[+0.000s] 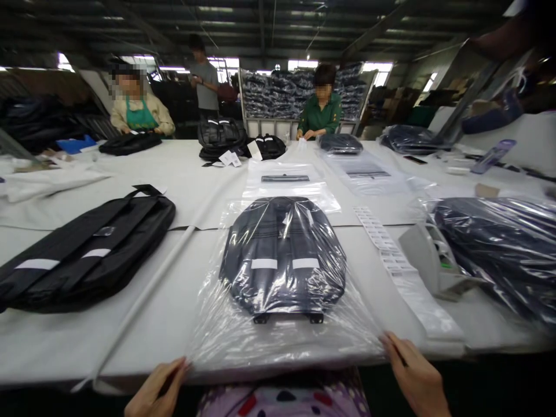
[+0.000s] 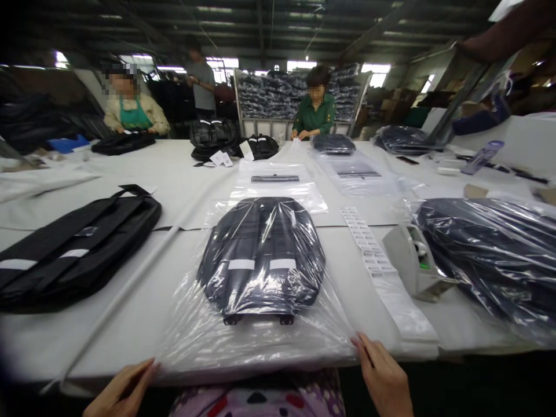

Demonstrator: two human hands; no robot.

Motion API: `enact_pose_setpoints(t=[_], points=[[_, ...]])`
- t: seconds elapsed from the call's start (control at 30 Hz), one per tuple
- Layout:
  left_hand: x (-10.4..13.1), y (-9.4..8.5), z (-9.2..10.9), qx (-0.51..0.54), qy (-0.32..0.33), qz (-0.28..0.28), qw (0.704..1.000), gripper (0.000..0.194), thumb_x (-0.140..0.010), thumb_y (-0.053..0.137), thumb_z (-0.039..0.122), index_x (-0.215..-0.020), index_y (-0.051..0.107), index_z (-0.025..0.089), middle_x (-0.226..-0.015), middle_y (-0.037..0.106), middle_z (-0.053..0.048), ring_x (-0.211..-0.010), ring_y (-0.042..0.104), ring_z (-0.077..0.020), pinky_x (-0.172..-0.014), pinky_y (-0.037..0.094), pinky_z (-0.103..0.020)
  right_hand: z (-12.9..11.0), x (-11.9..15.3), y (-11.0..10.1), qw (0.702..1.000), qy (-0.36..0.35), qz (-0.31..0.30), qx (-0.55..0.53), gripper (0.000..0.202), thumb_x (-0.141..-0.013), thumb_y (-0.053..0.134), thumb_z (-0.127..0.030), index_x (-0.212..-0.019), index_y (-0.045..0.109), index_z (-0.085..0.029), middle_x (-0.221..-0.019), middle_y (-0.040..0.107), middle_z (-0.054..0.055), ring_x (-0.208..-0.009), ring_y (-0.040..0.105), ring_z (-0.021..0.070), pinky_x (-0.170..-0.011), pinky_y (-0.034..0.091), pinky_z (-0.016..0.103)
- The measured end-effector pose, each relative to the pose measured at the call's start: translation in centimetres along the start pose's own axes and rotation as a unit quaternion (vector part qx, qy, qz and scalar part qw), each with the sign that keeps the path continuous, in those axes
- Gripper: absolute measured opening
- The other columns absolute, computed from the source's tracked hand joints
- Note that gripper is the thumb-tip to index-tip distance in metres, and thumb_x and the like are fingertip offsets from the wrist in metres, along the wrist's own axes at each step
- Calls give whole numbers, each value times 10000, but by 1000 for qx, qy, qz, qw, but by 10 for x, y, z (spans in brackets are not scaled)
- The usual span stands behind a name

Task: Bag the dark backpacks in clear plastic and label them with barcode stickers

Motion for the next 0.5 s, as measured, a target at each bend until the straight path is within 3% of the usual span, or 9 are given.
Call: enact_pose_setpoints(t=[0.07,0.13,0.2,0.27,0.33,0.37,0.43,0.5], points=[[0,-1,-10,6,56,-15,998,321,-794,545,517,-826,692,233,-821,709,-6,-758,671,-184,-843,525,-273,5,6,-1,997,-66,14,33,386,-939,329,-266,-938,700,-162,-991,703,80,-836,666,176,-797,525,276],[1,-5,-21,2,117,-47,992,285,-794,571,483,-884,699,245,-866,712,2,-787,672,-174,-839,524,-244,11,9,-9,993,-111,29,33,348,-923,388,-334,-926,699,-178,-976,705,69,-812,665,180,-772,530,278],[0,-14,-28,-16,177,-75,981,281,-785,596,471,-958,691,271,-888,704,11,-787,669,-158,-790,528,-202,15,7,-25,992,-111,50,16,349,-867,479,-442,-993,676,-183,-968,700,75,-815,659,205,-768,526,309],[-11,-29,-22,-38,205,-48,977,271,-811,574,453,-985,679,275,-893,686,3,-776,660,-144,-758,518,-182,11,-5,-49,993,-77,90,1,409,-827,534,-468,-1102,626,-178,-964,688,90,-831,649,228,-801,507,348],[-36,-42,5,-49,215,19,975,279,-880,479,410,-1016,652,239,-930,660,-29,-811,642,-146,-793,496,-209,-7,-30,-74,989,-68,128,-23,415,-861,503,-390,-1209,552,-170,-1016,667,107,-912,630,242,-869,470,380],[-53,-44,27,-52,227,25,972,310,-911,420,383,-1087,611,214,-986,641,-55,-866,627,-157,-828,482,-236,-22,-46,-84,986,-91,135,-43,414,-886,464,-338,-1260,505,-164,-1084,644,118,-992,605,248,-911,445,394],[-87,-33,83,-50,337,-19,940,496,-921,346,463,-1308,431,165,-1202,555,-125,-1109,518,-231,-967,406,-351,-59,-81,-95,974,-181,112,-74,465,-909,411,-285,-1349,387,-136,-1265,542,139,-1181,491,260,-987,388,424],[-113,-9,137,-77,476,-95,871,654,-893,340,544,-1414,250,158,-1403,380,-141,-1317,263,-317,-1080,209,-500,-96,-112,-92,958,-270,74,-59,518,-916,400,-303,-1383,313,-97,-1370,434,159,-1282,373,269,-1039,324,453]])
Point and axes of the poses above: each hand's wrist, its own x-axis away from the middle knuckle, its own y-axis out of the palm, z = x × y, the point moved 3 cm from there along -x, towards the middle knuckle
